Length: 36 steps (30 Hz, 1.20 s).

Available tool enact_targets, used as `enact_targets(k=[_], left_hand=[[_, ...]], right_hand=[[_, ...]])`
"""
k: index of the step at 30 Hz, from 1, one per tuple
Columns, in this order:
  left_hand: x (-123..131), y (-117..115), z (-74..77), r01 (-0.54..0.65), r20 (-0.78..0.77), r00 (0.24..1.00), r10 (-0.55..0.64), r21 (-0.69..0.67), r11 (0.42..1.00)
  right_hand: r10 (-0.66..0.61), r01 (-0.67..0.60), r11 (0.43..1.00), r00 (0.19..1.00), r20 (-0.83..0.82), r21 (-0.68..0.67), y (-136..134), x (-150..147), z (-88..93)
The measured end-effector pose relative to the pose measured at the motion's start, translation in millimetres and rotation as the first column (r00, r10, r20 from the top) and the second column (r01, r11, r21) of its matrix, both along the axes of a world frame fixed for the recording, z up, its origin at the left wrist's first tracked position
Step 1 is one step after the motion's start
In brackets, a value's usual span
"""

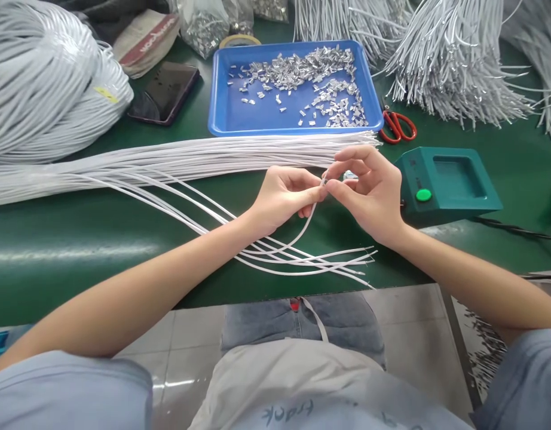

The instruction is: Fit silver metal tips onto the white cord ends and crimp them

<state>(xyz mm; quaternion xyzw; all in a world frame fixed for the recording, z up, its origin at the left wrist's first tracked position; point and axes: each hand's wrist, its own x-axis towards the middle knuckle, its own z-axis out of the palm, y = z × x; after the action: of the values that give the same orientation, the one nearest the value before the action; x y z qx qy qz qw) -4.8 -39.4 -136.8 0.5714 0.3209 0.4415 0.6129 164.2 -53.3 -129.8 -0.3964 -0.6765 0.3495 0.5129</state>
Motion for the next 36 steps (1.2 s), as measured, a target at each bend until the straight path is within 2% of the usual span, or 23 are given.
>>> enact_targets(k=[7,12,14,16,18,20,21,23,25,26,27,28,30,32,33,34,36], left_hand=[[0.7,-1.6,-0.6,-0.029,-0.058,0.998,0.028,-0.011,1.000],[-0.5,-3.7,6.9,0.103,-0.060,0.992,-0.113,-0.151,0.983],[-0.4,-4.8,11.5,0.143,-0.088,0.983,-0.159,-0.159,0.977],[-2.0,-4.8,16.1,0.103,-0.207,0.973,-0.106,-0.022,0.994],[-7.1,-2.8,20.2,0.026,-0.363,0.929,0.069,0.251,0.968],[-15.0,0.7,23.5,0.026,-0.478,0.843,0.247,0.494,0.869],[-19.1,2.3,24.6,0.053,-0.518,0.800,0.304,0.566,0.823],[-25.0,4.1,25.4,0.118,-0.567,0.739,0.364,0.641,0.759],[-25.3,2.6,24.5,0.128,-0.552,0.723,0.416,0.698,0.705],[-23.3,0.8,23.9,0.107,-0.525,0.727,0.442,0.722,0.683],[-20.3,-1.4,23.6,0.068,-0.494,0.736,0.463,0.735,0.675],[-16.7,-3.7,24.0,0.013,-0.465,0.747,0.475,0.725,0.689],[-10.2,-7.2,27.2,-0.093,-0.431,0.790,0.435,0.617,0.781],[-6.8,-8.2,33.2,-0.127,-0.411,0.859,0.306,0.409,0.904],[-6.4,-7.8,36.5,-0.112,-0.392,0.892,0.225,0.289,0.951],[-6.7,-6.9,39.5,-0.087,-0.366,0.919,0.147,0.174,0.981],[-8.3,-4.8,43.8,-0.036,-0.304,0.952,0.027,-0.024,0.999]], right_hand=[[-0.040,0.039,0.999,0.998,0.045,0.010,1.5,-0.4,3.6],[0.027,-0.030,0.996,0.999,-0.044,-0.081,2.2,1.7,10.1],[0.054,-0.066,0.991,0.993,-0.103,-0.119,2.7,2.2,10.6],[0.092,-0.121,0.979,0.981,-0.171,-0.164,3.2,2.0,10.2],[0.147,-0.197,0.954,0.964,-0.221,-0.225,3.6,1.4,10.8],[0.202,-0.284,0.906,0.942,-0.268,-0.314,3.5,0.8,13.8],[0.223,-0.334,0.864,0.925,-0.309,-0.377,3.4,0.6,16.2],[0.237,-0.450,0.723,0.874,-0.423,-0.524,2.9,0.7,22.0],[0.208,-0.534,0.573,0.829,-0.519,-0.622,2.7,1.3,27.1],[0.188,-0.544,0.541,0.822,-0.538,-0.641,2.9,1.7,28.7],[0.170,-0.530,0.556,0.827,-0.536,-0.640,3.2,2.0,29.3],[0.155,-0.491,0.616,0.843,-0.516,-0.617,3.8,2.3,28.8],[0.134,-0.348,0.800,0.898,-0.420,-0.489,5.3,2.7,24.8],[0.101,-0.163,0.952,0.967,-0.234,-0.261,7.0,3.1,17.8],[0.075,-0.089,0.989,0.990,-0.119,-0.121,7.9,3.5,14.0],[0.047,-0.047,0.999,0.999,0.000,0.020,9.0,4.1,10.2],[-0.011,-0.047,0.961,0.978,0.208,0.271,11.6,6.1,4.1]])
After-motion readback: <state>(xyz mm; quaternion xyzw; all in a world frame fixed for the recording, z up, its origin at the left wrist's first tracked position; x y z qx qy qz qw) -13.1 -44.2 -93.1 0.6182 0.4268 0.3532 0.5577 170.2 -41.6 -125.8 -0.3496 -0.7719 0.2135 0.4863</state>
